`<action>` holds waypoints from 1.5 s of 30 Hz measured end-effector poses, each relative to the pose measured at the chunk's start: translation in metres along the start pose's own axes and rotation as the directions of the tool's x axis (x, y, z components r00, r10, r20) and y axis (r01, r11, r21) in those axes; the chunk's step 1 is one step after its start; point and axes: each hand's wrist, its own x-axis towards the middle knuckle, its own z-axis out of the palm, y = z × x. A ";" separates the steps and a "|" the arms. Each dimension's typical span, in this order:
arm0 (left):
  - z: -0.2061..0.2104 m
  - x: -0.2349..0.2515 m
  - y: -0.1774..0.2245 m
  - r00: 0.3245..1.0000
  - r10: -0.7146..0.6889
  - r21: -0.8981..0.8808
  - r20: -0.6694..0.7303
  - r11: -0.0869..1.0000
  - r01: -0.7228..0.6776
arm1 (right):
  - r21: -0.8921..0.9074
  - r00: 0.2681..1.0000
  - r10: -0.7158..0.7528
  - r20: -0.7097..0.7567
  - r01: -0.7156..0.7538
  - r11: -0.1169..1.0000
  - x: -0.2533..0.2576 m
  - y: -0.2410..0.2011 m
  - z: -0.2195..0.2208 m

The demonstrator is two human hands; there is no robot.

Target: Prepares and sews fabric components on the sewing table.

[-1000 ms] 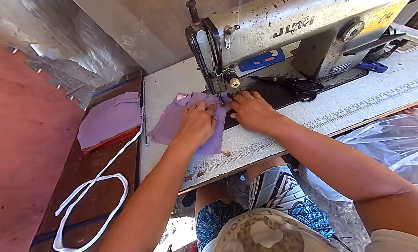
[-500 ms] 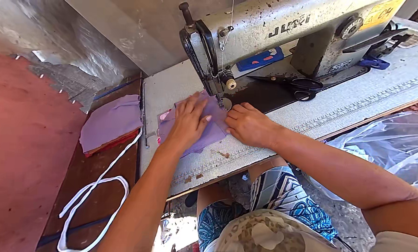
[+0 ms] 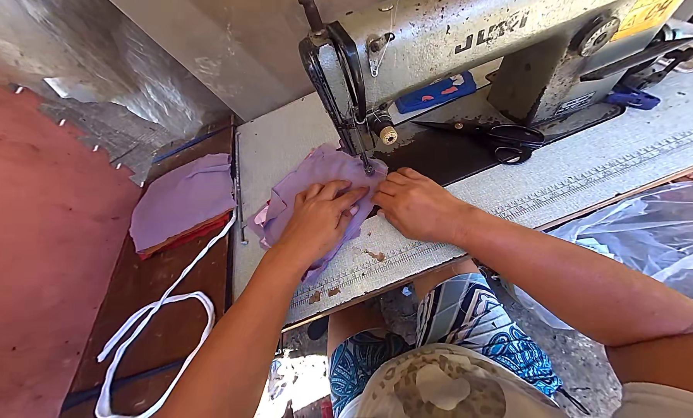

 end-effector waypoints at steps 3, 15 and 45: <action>-0.003 0.007 0.006 0.999 -0.043 0.051 0.008 0.998 0.043 | -0.025 0.998 0.064 0.019 -0.063 0.998 0.002 0.006 -0.001; -0.019 0.041 0.015 0.973 -0.175 0.156 0.149 0.976 0.152 | -0.111 0.928 0.341 0.152 -0.327 0.938 0.016 0.019 -0.006; -0.007 -0.004 0.007 0.999 -0.052 0.065 0.016 0.997 0.051 | 0.014 0.994 0.097 0.044 -0.098 0.995 -0.010 -0.016 -0.020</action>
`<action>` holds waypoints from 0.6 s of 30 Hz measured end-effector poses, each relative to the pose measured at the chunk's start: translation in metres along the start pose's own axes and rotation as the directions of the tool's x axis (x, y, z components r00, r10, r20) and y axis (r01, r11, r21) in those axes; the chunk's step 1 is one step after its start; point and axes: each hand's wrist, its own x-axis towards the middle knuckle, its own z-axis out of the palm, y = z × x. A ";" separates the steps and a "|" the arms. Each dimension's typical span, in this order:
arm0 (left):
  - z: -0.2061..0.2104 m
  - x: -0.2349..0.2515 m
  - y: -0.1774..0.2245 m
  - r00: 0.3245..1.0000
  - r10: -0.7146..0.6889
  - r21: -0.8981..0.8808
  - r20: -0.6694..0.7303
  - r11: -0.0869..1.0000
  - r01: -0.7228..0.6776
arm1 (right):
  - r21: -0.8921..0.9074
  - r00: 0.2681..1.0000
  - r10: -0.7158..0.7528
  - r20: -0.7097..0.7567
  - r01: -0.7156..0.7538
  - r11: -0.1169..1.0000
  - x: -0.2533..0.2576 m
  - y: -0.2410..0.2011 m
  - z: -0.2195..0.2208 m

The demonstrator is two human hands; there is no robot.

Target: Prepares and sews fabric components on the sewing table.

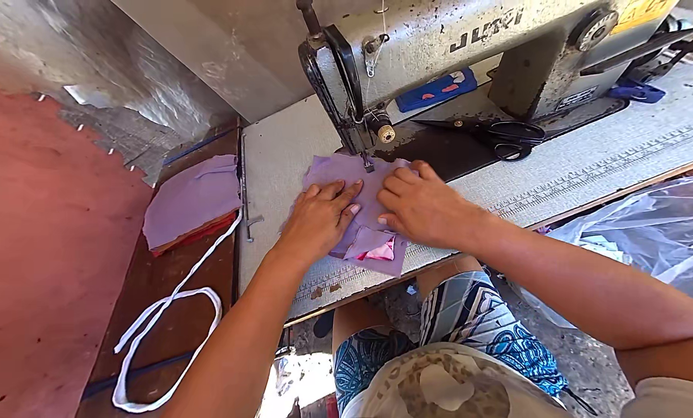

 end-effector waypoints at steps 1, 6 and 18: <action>-0.002 0.001 0.002 1.000 -0.003 0.008 0.002 1.000 0.003 | 0.023 1.000 -0.019 0.008 0.019 1.000 0.000 -0.008 0.001; -0.006 0.005 0.002 1.000 -0.004 0.066 -0.005 0.998 0.005 | 0.025 0.996 -0.085 0.034 0.084 0.996 -0.003 -0.016 0.011; -0.002 0.016 -0.029 0.997 0.065 -0.048 -0.032 0.997 -0.067 | -0.012 0.997 -0.038 0.069 0.039 0.999 0.008 0.004 0.010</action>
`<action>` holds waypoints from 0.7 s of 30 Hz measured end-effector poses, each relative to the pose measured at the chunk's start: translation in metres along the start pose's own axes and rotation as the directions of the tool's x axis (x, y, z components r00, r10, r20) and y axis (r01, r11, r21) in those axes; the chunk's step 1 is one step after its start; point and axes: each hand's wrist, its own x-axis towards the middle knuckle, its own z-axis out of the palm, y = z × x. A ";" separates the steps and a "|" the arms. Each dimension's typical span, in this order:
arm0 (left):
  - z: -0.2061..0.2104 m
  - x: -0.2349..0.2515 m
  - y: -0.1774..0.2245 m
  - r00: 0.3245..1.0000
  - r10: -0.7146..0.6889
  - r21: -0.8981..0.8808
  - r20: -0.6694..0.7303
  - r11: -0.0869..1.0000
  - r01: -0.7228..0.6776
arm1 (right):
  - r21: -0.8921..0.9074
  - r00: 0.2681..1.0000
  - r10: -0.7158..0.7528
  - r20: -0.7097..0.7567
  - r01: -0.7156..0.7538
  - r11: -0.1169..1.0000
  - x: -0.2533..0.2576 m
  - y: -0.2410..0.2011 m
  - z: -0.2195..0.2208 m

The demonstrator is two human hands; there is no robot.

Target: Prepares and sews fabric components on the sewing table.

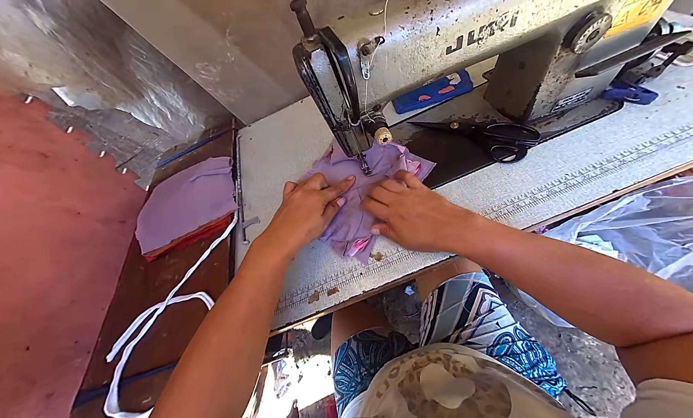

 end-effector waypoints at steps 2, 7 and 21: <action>-0.001 -0.003 -0.002 1.000 0.007 -0.015 0.005 1.000 -0.006 | 0.003 1.000 -0.020 0.001 0.020 1.000 -0.002 0.002 0.002; -0.005 -0.004 0.001 0.999 0.028 -0.012 0.028 1.000 -0.027 | -0.001 0.998 0.061 0.013 -0.061 0.998 -0.001 0.013 -0.008; -0.011 0.013 0.018 0.992 0.009 0.066 0.129 0.998 -0.017 | -0.069 0.979 0.188 0.080 -0.183 0.981 0.008 -0.007 -0.007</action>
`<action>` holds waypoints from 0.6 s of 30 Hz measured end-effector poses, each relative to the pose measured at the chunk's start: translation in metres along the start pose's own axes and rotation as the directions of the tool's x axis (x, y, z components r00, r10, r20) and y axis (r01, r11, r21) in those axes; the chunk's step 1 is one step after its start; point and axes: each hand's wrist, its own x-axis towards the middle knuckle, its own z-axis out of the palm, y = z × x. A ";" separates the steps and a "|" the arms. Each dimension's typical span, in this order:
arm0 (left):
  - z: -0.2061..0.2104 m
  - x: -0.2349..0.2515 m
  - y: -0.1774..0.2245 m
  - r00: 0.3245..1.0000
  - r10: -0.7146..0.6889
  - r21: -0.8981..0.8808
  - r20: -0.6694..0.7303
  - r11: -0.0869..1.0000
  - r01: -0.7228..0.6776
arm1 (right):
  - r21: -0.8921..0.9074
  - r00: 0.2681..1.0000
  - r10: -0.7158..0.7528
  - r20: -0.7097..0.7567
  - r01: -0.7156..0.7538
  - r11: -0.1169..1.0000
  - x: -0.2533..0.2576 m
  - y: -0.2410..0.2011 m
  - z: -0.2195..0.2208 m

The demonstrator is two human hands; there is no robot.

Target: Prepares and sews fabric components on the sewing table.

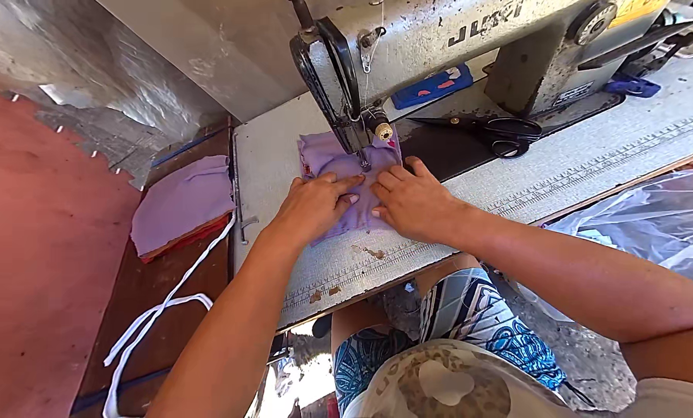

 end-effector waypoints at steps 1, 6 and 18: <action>-0.001 0.001 0.003 1.000 -0.011 -0.001 0.004 1.000 0.011 | -0.004 1.000 0.007 -0.001 -0.007 1.000 0.002 0.002 -0.001; -0.004 0.015 0.011 0.992 -0.099 -0.041 0.080 0.994 0.102 | 0.002 0.994 0.043 0.097 -0.043 0.999 0.014 0.020 -0.006; 0.002 0.021 -0.054 0.986 0.137 -0.380 -0.091 0.911 -0.162 | 0.117 0.999 -0.035 -0.006 0.035 0.993 0.032 -0.052 0.017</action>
